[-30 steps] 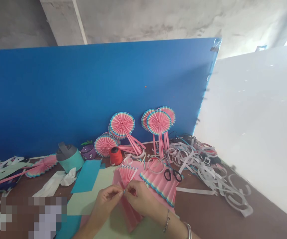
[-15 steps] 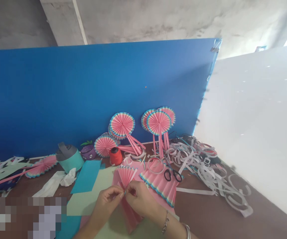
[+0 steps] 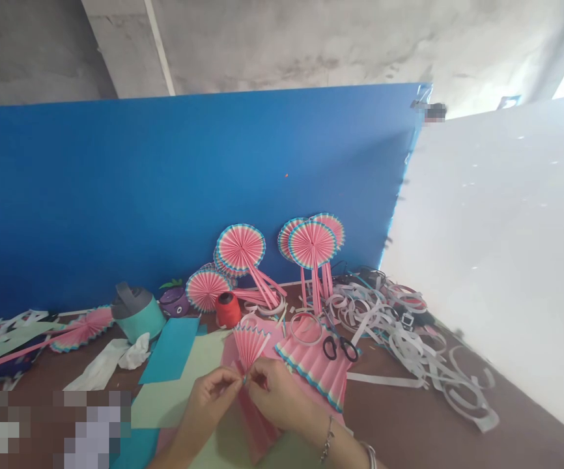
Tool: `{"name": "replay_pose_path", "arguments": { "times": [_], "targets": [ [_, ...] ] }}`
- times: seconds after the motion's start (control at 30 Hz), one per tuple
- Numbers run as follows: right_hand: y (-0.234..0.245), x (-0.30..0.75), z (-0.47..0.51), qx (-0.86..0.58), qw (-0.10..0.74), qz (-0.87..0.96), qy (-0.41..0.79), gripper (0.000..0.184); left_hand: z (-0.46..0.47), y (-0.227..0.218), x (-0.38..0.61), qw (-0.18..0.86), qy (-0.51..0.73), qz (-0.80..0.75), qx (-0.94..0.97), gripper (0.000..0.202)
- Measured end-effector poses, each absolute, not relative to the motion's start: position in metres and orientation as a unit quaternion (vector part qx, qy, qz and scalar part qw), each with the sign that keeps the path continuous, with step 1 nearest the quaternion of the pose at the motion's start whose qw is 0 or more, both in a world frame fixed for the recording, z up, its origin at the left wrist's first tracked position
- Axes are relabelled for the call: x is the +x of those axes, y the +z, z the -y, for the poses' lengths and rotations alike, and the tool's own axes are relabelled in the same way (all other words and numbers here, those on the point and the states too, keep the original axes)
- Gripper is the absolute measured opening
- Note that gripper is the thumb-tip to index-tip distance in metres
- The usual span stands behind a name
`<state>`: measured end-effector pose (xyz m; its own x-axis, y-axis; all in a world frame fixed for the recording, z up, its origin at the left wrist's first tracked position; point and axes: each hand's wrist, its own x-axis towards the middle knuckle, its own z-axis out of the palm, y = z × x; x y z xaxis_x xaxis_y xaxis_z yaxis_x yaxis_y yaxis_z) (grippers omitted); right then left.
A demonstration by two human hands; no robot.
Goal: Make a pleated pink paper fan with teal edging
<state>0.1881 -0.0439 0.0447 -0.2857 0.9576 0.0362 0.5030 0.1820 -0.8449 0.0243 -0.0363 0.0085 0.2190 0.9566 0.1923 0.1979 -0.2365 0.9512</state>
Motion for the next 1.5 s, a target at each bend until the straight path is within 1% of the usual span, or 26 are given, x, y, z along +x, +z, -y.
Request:
{"name": "replay_pose_path", "arguments": {
  "times": [0.17, 0.4, 0.6, 0.87, 1.03, 1.2, 1.5],
  "targets": [
    [0.04, 0.186, 0.045, -0.539, 0.3, 0.713, 0.332, 0.016, 0.034, 0.0, 0.026, 0.399, 0.443, -0.451, 0.663, 0.015],
    [0.03, 0.185, 0.045, -0.529, 0.314, 0.733, 0.289, 0.018, 0.034, -0.005, 0.029, 0.34, 0.466, -0.452, 0.681, 0.016],
    [0.028, 0.186, 0.045, -0.565, 0.28, 0.746, 0.217, 0.011, 0.035, -0.003, 0.03, 0.341, 0.469, -0.452, 0.678, 0.015],
    [0.032, 0.191, 0.043, -0.51, 0.287, 0.761, 0.279, 0.012, 0.038, 0.003, 0.029, 0.39, 0.458, -0.453, 0.658, 0.018],
    [0.031, 0.194, 0.04, -0.474, 0.304, 0.766, 0.31, 0.016, 0.04, 0.006, 0.028, 0.408, 0.439, -0.462, 0.654, 0.02],
    [0.034, 0.196, 0.04, -0.483, 0.286, 0.768, 0.309, 0.014, 0.04, 0.006, 0.026, 0.411, 0.437, -0.459, 0.655, 0.022],
    [0.04, 0.19, 0.046, -0.491, 0.282, 0.769, 0.297, 0.016, 0.041, 0.008, 0.03, 0.419, 0.457, -0.459, 0.637, 0.024]
  ]
}}
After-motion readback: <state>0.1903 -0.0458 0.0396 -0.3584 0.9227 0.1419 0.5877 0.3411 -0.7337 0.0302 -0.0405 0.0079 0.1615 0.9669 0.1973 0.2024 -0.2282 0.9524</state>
